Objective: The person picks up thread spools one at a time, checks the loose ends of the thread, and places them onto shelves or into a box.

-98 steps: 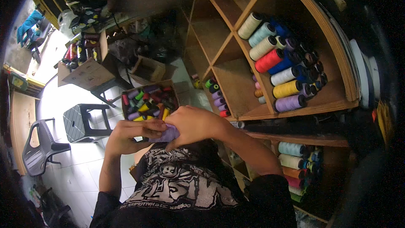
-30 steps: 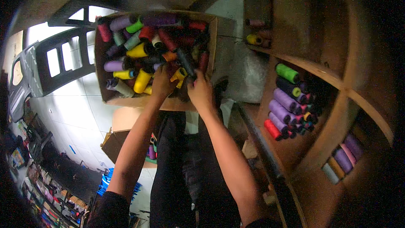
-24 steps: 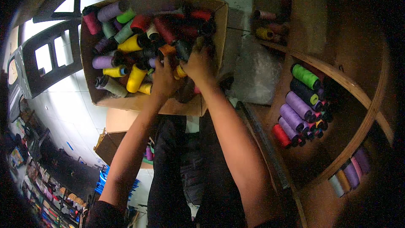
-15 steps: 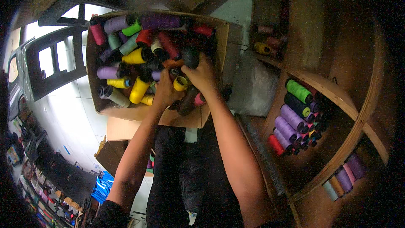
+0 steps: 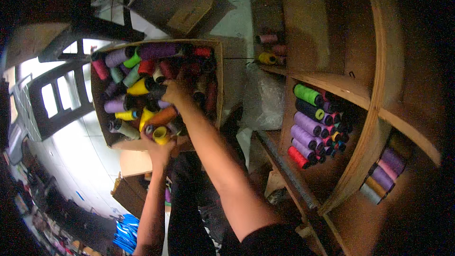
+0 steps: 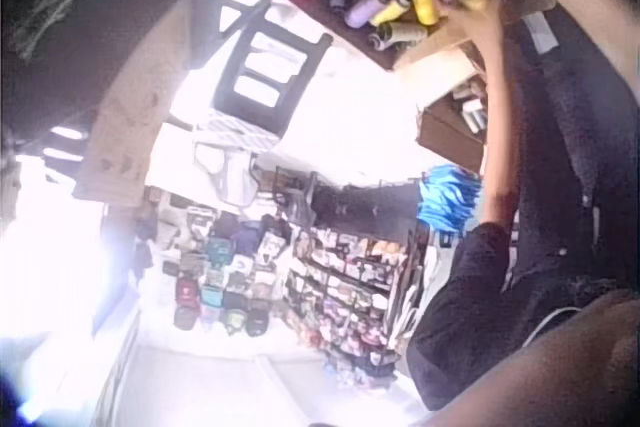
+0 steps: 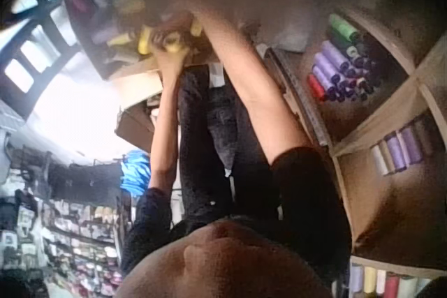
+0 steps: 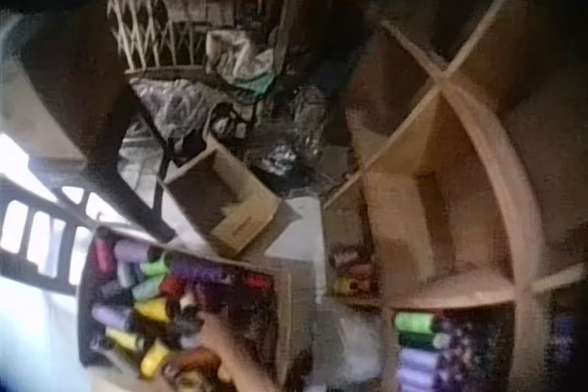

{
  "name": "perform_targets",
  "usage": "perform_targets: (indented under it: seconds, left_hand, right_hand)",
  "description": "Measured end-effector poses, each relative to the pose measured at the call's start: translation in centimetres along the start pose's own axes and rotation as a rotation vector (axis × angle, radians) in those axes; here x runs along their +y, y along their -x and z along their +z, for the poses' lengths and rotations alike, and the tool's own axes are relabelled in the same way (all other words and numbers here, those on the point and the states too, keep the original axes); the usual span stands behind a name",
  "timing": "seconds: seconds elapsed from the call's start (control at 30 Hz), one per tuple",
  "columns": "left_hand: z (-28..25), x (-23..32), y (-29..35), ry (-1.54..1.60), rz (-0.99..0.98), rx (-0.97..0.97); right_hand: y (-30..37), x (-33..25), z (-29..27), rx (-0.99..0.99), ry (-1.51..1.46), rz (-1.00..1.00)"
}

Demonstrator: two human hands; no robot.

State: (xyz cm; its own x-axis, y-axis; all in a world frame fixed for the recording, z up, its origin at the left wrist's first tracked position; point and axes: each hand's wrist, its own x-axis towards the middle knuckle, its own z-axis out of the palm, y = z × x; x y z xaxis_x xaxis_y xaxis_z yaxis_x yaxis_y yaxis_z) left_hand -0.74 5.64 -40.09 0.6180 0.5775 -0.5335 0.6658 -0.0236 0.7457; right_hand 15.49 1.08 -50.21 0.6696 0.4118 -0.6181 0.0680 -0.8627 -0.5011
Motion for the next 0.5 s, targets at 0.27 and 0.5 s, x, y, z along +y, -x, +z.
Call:
perform_targets:
  seconds: [0.27, 0.5]
  left_hand:
    - [-8.2, 2.5, 4.0, -0.064, -0.036, 0.097]
    - [-7.3, 14.5, 7.0, 0.295, 0.086, -0.095]
  right_hand:
    - [4.9, 0.0, -1.3, 0.135, -0.478, 0.072]
    - [26.0, 0.9, -13.5, 0.442, -0.701, -0.035]
